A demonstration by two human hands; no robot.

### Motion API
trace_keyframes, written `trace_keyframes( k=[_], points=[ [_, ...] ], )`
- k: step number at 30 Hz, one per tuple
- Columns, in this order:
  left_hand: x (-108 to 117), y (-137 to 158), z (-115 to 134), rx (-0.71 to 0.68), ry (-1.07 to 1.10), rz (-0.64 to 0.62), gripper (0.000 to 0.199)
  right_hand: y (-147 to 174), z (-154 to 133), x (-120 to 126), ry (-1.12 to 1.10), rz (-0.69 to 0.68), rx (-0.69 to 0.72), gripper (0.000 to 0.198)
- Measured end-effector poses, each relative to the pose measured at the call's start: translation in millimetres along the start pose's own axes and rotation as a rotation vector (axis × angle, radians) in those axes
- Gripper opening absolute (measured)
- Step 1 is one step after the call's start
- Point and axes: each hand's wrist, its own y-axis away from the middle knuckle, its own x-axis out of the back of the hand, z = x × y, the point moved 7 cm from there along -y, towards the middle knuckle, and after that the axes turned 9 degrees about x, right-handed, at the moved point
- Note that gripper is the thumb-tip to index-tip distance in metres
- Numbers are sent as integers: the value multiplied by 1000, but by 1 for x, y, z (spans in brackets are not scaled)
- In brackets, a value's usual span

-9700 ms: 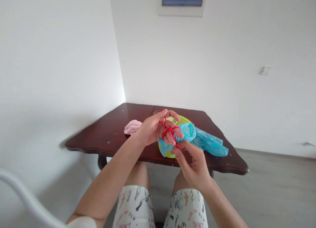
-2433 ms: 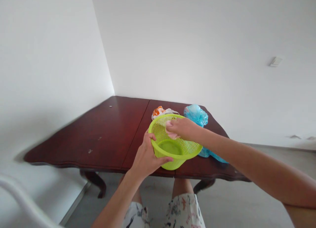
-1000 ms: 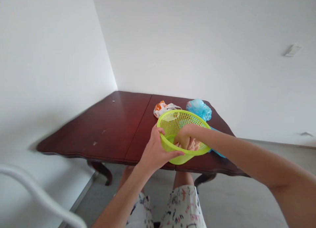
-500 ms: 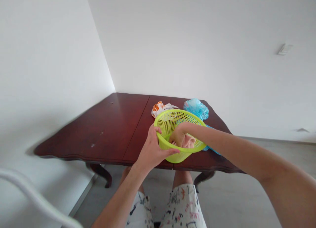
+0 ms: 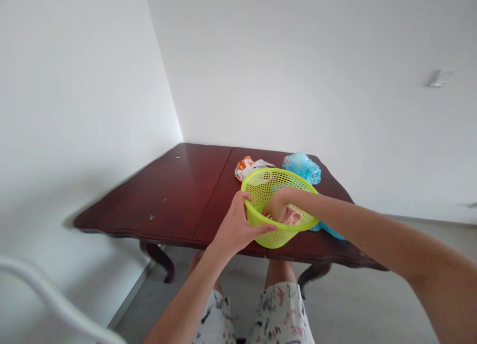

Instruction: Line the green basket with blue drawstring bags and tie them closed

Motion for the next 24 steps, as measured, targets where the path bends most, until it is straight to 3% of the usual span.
trace_keyframes(
  k=[2,4,6,9,13,15,17,19,21,24],
  points=[
    [0,3,3,61,-56,0,97,-1,-9,6,-33,-244,33,44],
    [2,5,7,111,-134,23,97,3,-19,23,-23,-334,129,41],
    [4,5,10,138,-194,53,96,8,-27,48,38,-189,233,39],
    [5,-1,10,115,-239,61,100,28,-33,76,160,189,264,56],
    [8,-10,12,32,-334,129,141,63,-54,84,398,542,338,77],
    [20,-7,30,-125,-359,257,164,74,-78,76,618,599,443,73],
    [35,6,59,-379,-385,391,170,80,-107,60,843,594,616,62],
    [51,22,84,-608,-420,449,152,86,-139,40,974,600,864,42],
    [69,31,95,-735,-416,429,118,91,-166,25,1002,647,1066,22],
    [99,38,90,-786,-346,392,78,88,-193,12,1030,682,1126,15]
  ],
)
